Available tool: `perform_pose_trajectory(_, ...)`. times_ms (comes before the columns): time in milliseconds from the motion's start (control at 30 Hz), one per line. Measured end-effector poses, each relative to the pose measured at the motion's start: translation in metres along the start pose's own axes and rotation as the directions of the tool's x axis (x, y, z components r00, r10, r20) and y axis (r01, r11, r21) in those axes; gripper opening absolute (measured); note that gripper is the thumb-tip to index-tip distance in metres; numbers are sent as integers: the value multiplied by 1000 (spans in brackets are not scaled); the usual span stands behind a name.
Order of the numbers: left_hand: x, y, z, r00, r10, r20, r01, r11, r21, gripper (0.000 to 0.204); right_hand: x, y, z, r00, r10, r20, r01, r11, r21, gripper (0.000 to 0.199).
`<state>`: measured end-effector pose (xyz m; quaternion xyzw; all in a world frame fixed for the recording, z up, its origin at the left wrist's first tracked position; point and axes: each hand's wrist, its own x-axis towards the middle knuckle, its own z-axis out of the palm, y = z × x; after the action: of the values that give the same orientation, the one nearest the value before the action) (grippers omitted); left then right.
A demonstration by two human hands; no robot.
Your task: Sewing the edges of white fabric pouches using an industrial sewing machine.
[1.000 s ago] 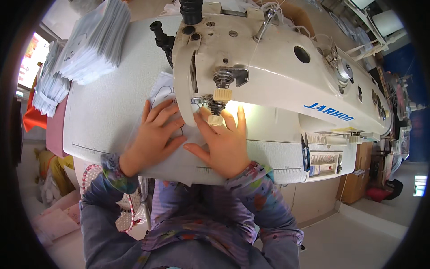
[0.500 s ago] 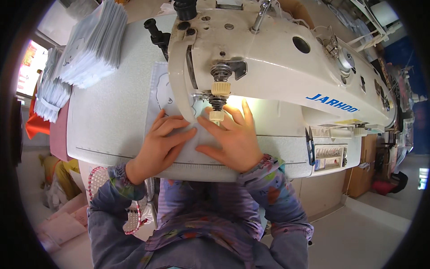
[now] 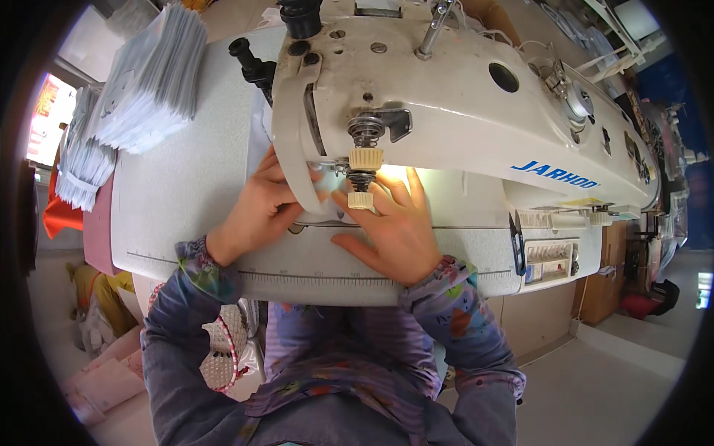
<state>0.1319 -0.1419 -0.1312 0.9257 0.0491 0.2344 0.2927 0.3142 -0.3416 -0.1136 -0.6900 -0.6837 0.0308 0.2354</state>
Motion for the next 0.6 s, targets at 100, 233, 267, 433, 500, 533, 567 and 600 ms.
perform_pose_trajectory(100,10,-10,-2,1000,13,0,-13,1000,-17,35,2,1,1,1000,1,-11,-1,1000,-10,65)
perform_pose_trajectory(233,22,-22,-3,1000,-7,-5,7,1000,-27,34,4,3,2,1000,25,5,-25,1000,-11,68)
perform_pose_trajectory(267,23,-25,-3,1000,-7,-10,7,1000,-21,34,4,3,2,999,38,13,-38,999,-11,69)
perform_pose_trajectory(433,27,-31,-4,999,-40,-8,39,997,-66,34,4,3,3,999,48,12,-47,998,-40,69)
perform_pose_trajectory(500,29,-32,-5,999,-40,-12,39,998,-55,34,3,3,4,999,46,-7,-46,998,-39,68)
perform_pose_trajectory(533,29,-32,-5,999,-39,-10,38,997,-67,34,3,3,4,999,40,-13,-41,998,-47,67)
perform_pose_trajectory(567,30,-32,-5,999,-38,-3,37,997,-65,33,2,3,4,999,42,-22,-43,998,-43,66)
perform_pose_trajectory(600,30,-32,-5,999,-37,3,37,997,-63,33,2,2,4,999,35,-18,-36,998,-55,66)
